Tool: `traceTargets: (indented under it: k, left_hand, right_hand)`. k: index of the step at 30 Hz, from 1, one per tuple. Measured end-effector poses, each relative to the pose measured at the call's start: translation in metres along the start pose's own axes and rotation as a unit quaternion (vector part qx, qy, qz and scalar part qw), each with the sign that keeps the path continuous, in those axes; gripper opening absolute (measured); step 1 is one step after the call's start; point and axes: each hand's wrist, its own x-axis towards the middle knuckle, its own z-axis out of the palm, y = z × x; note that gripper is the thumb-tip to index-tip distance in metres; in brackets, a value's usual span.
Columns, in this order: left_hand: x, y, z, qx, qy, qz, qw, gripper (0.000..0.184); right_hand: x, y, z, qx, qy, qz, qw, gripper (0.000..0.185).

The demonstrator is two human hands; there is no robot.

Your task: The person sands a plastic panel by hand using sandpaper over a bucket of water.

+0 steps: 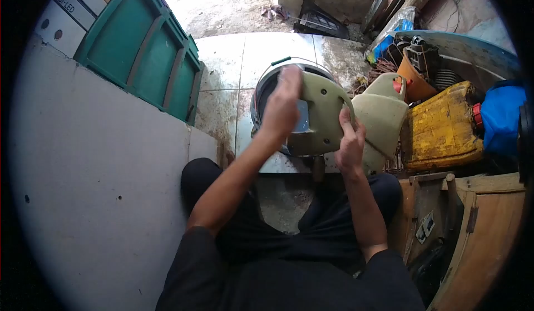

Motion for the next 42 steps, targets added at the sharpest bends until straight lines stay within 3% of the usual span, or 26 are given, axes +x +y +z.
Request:
traceTargets:
  k: [2,3,5,6,7,9,11,13,14,18,19,21,22,23,25,26,29,31,33,36,37,39,41,42]
  left_hand:
    - [-0.014,0.022,0.001,-0.004,-0.012,0.107,0.994,0.074]
    - [-0.016,0.019,-0.004,-0.013,-0.024,0.092,0.995,0.074]
    - [-0.003,-0.011,-0.005,0.026,0.013,-0.038,0.999,0.073]
    - [0.005,-0.013,-0.009,-0.044,-0.016,-0.114,0.992,0.072]
    - [0.001,-0.004,-0.006,-0.045,-0.014,-0.113,0.992,0.072]
    - [-0.013,0.021,0.001,-0.008,0.002,0.087,0.996,0.068]
    - [-0.009,0.015,-0.003,-0.014,-0.015,0.111,0.994,0.068]
    - [0.006,-0.005,-0.009,-0.02,-0.018,-0.138,0.99,0.07]
    - [0.001,-0.001,-0.008,-0.018,-0.018,-0.136,0.99,0.07]
    - [-0.008,0.026,-0.008,-0.026,0.003,0.096,0.995,0.08]
    - [-0.005,0.011,-0.005,-0.013,0.043,0.074,0.996,0.078]
    - [0.01,-0.01,-0.007,-0.044,0.03,-0.117,0.992,0.071]
    - [0.01,-0.007,-0.013,-0.12,-0.025,-0.108,0.987,0.063]
    - [0.0,0.007,-0.009,-0.052,0.008,-0.001,0.999,0.062]
    - [-0.004,0.032,-0.015,-0.08,0.01,0.105,0.991,0.06]
    - [-0.002,0.02,-0.012,-0.056,0.032,0.112,0.992,0.064]
    - [0.005,-0.017,-0.008,-0.091,-0.039,-0.134,0.986,0.069]
    - [-0.002,0.012,-0.009,-0.081,-0.002,0.06,0.995,0.069]
    - [-0.004,0.042,-0.012,-0.083,0.014,0.145,0.986,0.067]
    - [0.01,0.006,-0.013,-0.003,-0.02,-0.082,0.996,0.066]
    - [0.007,0.007,-0.01,-0.001,-0.016,-0.08,0.997,0.066]
    - [-0.005,0.022,-0.003,-0.033,0.037,0.16,0.986,0.061]
    - [-0.004,0.037,-0.007,-0.018,0.013,0.183,0.983,0.061]
    - [0.003,0.026,-0.009,-0.046,-0.023,0.064,0.997,0.063]
  right_hand:
    - [0.002,-0.003,0.0,0.034,0.053,0.008,0.998,0.035]
    - [-0.006,-0.008,0.002,0.027,0.063,0.025,0.997,0.035]
    - [-0.007,-0.002,-0.001,-0.018,0.033,0.026,0.999,0.035]
    - [-0.012,-0.002,-0.001,-0.017,0.036,0.03,0.999,0.035]
    - [-0.013,-0.004,-0.002,-0.027,0.031,0.027,0.999,0.036]
    - [-0.005,-0.008,-0.003,-0.036,0.023,0.017,0.999,0.036]
    - [-0.004,-0.005,-0.009,-0.013,0.016,0.04,0.999,0.037]
    - [-0.009,0.001,-0.008,-0.06,0.007,0.025,0.998,0.037]
    - [-0.008,0.002,-0.005,-0.102,-0.005,-0.001,0.995,0.038]
    - [-0.001,-0.007,-0.005,-0.055,0.024,0.008,0.998,0.039]
    - [-0.001,-0.005,-0.007,-0.057,0.026,0.011,0.998,0.039]
    - [-0.004,-0.001,-0.008,-0.135,-0.033,0.005,0.99,0.038]
    - [-0.006,-0.004,-0.005,-0.15,-0.045,-0.006,0.988,0.038]
    - [-0.005,-0.009,-0.002,-0.148,-0.048,-0.011,0.988,0.038]
    - [-0.003,-0.014,0.001,-0.123,-0.023,0.007,0.992,0.037]
    - [-0.001,-0.011,-0.001,-0.125,-0.02,0.008,0.992,0.037]
    - [-0.002,-0.003,-0.004,-0.15,-0.057,0.012,0.987,0.036]
    - [0.001,-0.006,-0.002,-0.164,-0.046,0.016,0.985,0.035]
    - [0.007,0.001,-0.007,-0.174,-0.046,0.003,0.984,0.034]
    - [0.0,0.003,-0.008,-0.206,-0.052,0.015,0.977,0.034]
    - [0.003,0.001,-0.005,-0.22,-0.055,0.02,0.974,0.034]
    - [0.007,-0.003,-0.002,-0.195,-0.04,-0.008,0.98,0.034]
    - [0.009,-0.004,-0.004,-0.173,-0.016,-0.03,0.984,0.034]
    - [0.01,-0.004,-0.006,-0.191,-0.028,-0.009,0.981,0.034]
